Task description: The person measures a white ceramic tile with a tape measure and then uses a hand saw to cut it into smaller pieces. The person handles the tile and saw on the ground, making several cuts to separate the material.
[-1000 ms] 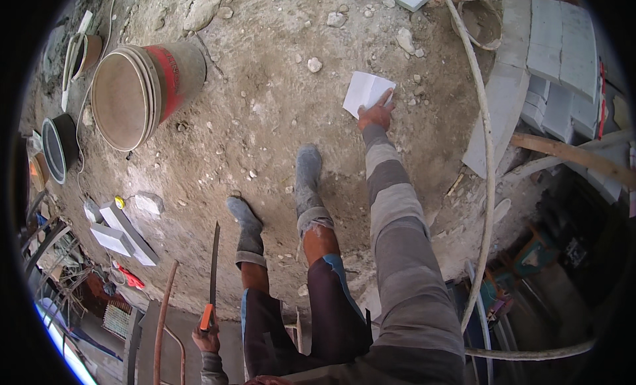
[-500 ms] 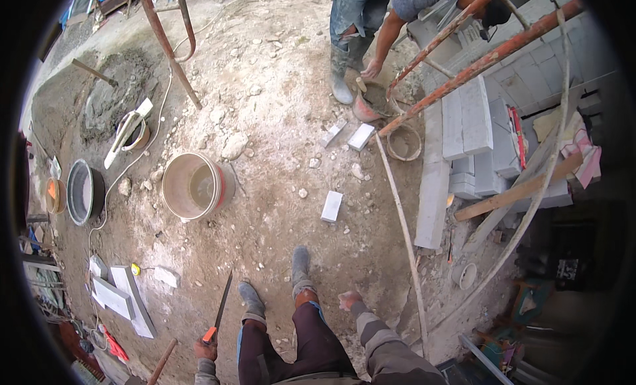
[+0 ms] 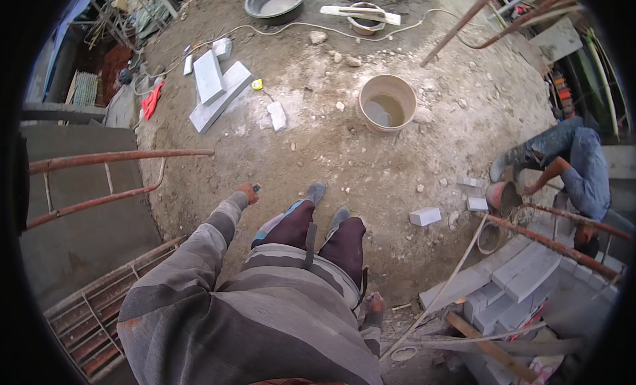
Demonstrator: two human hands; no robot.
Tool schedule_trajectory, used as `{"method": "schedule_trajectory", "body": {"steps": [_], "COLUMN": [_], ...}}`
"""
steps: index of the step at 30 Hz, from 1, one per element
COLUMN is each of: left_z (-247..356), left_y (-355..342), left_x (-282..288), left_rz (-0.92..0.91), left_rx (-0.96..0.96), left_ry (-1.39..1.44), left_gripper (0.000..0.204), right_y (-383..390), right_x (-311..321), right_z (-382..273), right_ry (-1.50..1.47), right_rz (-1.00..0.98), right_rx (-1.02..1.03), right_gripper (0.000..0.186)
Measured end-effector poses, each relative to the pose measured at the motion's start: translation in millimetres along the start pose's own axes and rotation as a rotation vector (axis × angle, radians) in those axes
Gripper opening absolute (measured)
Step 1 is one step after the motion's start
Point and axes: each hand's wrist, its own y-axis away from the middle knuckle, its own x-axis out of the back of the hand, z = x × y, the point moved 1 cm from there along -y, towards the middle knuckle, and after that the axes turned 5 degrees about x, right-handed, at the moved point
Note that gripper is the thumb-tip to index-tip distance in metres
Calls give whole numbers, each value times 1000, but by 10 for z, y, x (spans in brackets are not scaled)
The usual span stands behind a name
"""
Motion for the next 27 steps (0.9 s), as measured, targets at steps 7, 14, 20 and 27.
{"method": "schedule_trajectory", "body": {"steps": [7,14,20,27], "left_z": [-1215,-2350,-1988,-2552], "left_y": [389,904,878,-582], "left_x": [-1745,-3183,-2037,-1696], "left_rz": [34,11,-23,-262], "left_rx": [348,675,755,213], "left_ry": [321,527,779,454], "left_gripper": [36,45,35,36], "right_y": [-446,-874,-951,-173], "right_x": [128,-302,-140,-964], "right_z": [-1248,-2347,-1624,-1126], "right_ry": [320,240,-36,-316], "right_rz": [8,44,98,388], "right_rx": [-125,187,60,32], "right_gripper": [11,11,28,34]}}
